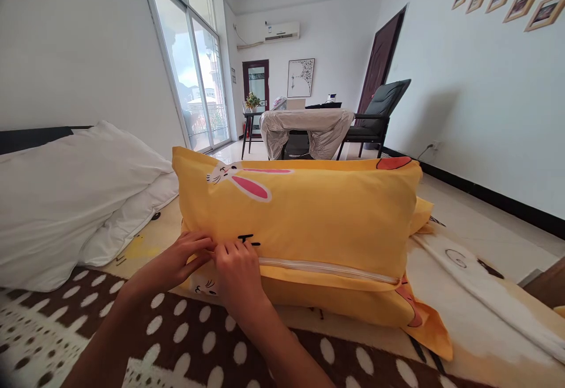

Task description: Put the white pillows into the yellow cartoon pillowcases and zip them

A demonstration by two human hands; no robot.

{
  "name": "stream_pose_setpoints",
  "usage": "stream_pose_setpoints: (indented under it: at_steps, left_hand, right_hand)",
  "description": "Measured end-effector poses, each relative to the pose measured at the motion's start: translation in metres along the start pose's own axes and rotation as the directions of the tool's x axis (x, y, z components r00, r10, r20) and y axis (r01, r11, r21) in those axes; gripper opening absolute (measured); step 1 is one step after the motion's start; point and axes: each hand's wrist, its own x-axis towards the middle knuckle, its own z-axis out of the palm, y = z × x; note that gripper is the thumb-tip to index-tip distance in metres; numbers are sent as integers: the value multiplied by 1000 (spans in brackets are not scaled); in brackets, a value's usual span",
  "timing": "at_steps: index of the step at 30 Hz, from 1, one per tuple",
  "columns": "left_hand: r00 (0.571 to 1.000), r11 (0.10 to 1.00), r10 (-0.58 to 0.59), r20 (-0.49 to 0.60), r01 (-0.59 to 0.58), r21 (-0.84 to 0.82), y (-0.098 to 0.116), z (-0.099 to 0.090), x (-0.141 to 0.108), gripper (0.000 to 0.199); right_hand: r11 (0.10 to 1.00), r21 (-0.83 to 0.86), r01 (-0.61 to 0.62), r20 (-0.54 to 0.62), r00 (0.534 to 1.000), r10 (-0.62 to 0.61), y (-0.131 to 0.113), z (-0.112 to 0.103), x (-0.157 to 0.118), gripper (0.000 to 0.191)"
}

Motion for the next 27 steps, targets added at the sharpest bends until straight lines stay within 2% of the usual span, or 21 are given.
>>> stream_pose_setpoints:
  at_steps: [8, 15, 27]
  left_hand:
    - [1000, 1000, 21, -17, -21, -1, 1, -1, 0, 16]
    - [1000, 1000, 8, 8, -8, 3, 3, -3, 1, 16]
    - [1000, 1000, 20, 17, -20, -1, 0, -2, 1, 15]
  right_hand:
    - [1000, -4, 7, 11, 1000, -7, 0, 0, 0, 17]
    - [1000, 3, 9, -8, 1000, -9, 0, 1, 0, 17]
    - [1000, 1, 10, 26, 1000, -10, -1, 0, 1, 16]
